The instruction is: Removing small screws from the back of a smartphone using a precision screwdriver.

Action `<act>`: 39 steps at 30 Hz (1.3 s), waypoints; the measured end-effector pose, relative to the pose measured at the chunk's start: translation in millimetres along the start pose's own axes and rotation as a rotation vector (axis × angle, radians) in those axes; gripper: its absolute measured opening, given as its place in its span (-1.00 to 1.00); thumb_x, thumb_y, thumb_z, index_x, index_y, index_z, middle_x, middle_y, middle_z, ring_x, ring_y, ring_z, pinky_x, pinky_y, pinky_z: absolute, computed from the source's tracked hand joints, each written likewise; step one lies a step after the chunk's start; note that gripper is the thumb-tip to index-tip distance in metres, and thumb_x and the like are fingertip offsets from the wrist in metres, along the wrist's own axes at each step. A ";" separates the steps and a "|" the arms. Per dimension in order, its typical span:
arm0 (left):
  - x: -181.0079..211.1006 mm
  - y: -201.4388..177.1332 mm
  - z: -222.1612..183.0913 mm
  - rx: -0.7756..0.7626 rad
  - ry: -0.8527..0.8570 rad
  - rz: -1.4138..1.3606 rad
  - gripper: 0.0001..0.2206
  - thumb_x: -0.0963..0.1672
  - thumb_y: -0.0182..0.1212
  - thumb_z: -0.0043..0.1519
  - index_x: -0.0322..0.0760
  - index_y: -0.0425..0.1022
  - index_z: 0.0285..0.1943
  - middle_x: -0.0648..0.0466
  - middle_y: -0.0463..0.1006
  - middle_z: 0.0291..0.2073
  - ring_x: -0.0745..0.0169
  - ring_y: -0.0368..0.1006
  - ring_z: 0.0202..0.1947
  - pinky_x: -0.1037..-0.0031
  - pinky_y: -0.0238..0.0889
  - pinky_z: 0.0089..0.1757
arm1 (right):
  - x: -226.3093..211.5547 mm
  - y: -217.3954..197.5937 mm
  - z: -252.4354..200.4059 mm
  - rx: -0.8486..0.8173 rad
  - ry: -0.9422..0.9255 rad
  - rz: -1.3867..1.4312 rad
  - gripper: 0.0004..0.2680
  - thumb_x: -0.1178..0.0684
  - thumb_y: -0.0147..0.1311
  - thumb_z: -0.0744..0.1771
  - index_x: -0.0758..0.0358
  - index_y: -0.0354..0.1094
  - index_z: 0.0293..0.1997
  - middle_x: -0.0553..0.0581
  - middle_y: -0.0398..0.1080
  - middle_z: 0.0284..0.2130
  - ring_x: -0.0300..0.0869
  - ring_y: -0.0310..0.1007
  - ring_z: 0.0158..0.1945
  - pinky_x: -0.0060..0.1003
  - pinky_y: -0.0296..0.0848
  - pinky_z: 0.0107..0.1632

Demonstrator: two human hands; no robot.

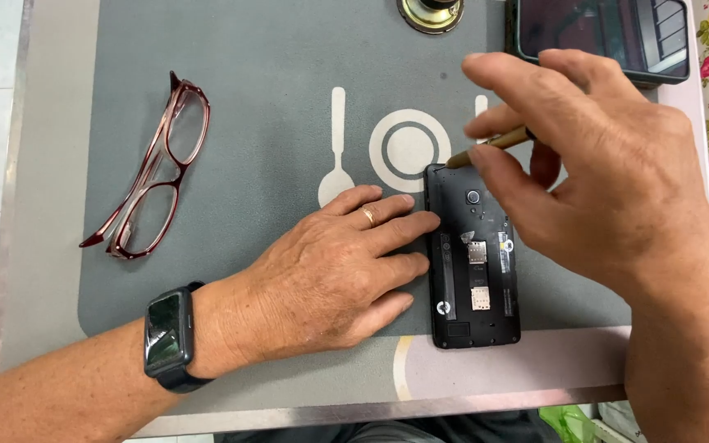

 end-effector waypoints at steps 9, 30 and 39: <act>0.0 0.2 -0.3 -0.012 0.001 0.007 -0.81 -0.09 0.36 0.28 -0.28 0.65 -0.03 -0.13 0.53 0.28 -0.22 0.44 0.28 -0.07 0.24 0.30 | -3.7 -1.8 6.3 -0.058 0.020 0.051 -0.65 0.26 0.27 0.43 0.28 0.40 0.41 -0.05 0.55 -0.19 0.02 0.52 -0.08 0.07 0.49 0.36; -0.4 0.6 0.2 -0.016 0.002 0.010 -0.80 -0.08 0.38 0.27 -0.28 0.66 -0.03 -0.14 0.53 0.28 -0.22 0.44 0.28 -0.08 0.24 0.29 | 1.8 6.6 -0.5 0.048 -0.028 0.052 -0.74 0.29 0.47 0.46 0.30 0.53 0.30 -0.05 0.53 -0.37 -0.08 0.55 -0.20 -0.04 0.59 0.21; 0.3 -1.5 1.8 -0.039 0.001 0.010 -0.80 -0.09 0.36 0.26 -0.27 0.64 -0.02 -0.14 0.52 0.29 -0.22 0.43 0.29 -0.09 0.24 0.29 | -1.7 -0.2 5.6 0.068 -0.143 0.100 -0.70 0.38 0.35 0.45 0.43 0.46 0.36 0.14 0.61 0.00 0.01 0.66 0.01 0.01 0.56 0.16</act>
Point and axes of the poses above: each hand's wrist, its own z-axis towards the middle knuckle, its own y-axis out of the palm, x = y × z, the point moved 2 cm from there along z, towards the middle knuckle
